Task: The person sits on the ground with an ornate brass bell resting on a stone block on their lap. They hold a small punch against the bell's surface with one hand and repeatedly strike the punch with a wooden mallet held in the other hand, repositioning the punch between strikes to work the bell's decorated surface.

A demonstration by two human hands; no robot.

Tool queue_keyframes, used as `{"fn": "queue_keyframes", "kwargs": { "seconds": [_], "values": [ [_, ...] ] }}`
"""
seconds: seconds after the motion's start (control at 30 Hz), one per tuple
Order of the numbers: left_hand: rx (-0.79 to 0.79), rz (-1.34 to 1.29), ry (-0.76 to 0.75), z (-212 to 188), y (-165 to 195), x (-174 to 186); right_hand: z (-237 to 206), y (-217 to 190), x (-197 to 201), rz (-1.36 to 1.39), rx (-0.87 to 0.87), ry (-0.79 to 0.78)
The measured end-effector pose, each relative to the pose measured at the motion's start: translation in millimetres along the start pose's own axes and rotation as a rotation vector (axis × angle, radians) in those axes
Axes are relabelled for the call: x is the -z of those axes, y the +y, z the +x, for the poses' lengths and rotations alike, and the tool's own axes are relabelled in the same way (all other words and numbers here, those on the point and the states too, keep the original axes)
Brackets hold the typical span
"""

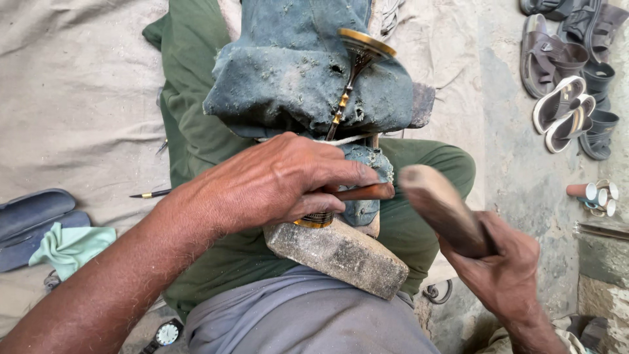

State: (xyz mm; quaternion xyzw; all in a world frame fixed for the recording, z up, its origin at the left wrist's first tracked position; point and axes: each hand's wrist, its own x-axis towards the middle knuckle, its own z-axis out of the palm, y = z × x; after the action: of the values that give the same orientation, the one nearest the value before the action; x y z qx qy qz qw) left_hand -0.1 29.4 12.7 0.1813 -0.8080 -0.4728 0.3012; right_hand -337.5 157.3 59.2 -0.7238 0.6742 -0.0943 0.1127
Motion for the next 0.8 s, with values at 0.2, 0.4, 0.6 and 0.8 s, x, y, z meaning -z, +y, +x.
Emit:
{"fn": "queue_keyframes", "kwargs": {
  "seconds": [0.2,0.4,0.6,0.8],
  "values": [
    [-0.042,-0.012,0.034,-1,0,1,-2,-4,4,-0.169,-0.196,-0.139],
    [-0.024,-0.009,0.019,-3,-2,-1,2,1,4,-0.079,-0.111,-0.097],
    [-0.023,-0.023,0.069,-7,-5,-4,1,7,11,-0.120,-0.107,-0.088],
    [-0.025,-0.013,0.077,-8,-8,-6,7,5,14,-0.206,-0.232,-0.160]
  ]
}}
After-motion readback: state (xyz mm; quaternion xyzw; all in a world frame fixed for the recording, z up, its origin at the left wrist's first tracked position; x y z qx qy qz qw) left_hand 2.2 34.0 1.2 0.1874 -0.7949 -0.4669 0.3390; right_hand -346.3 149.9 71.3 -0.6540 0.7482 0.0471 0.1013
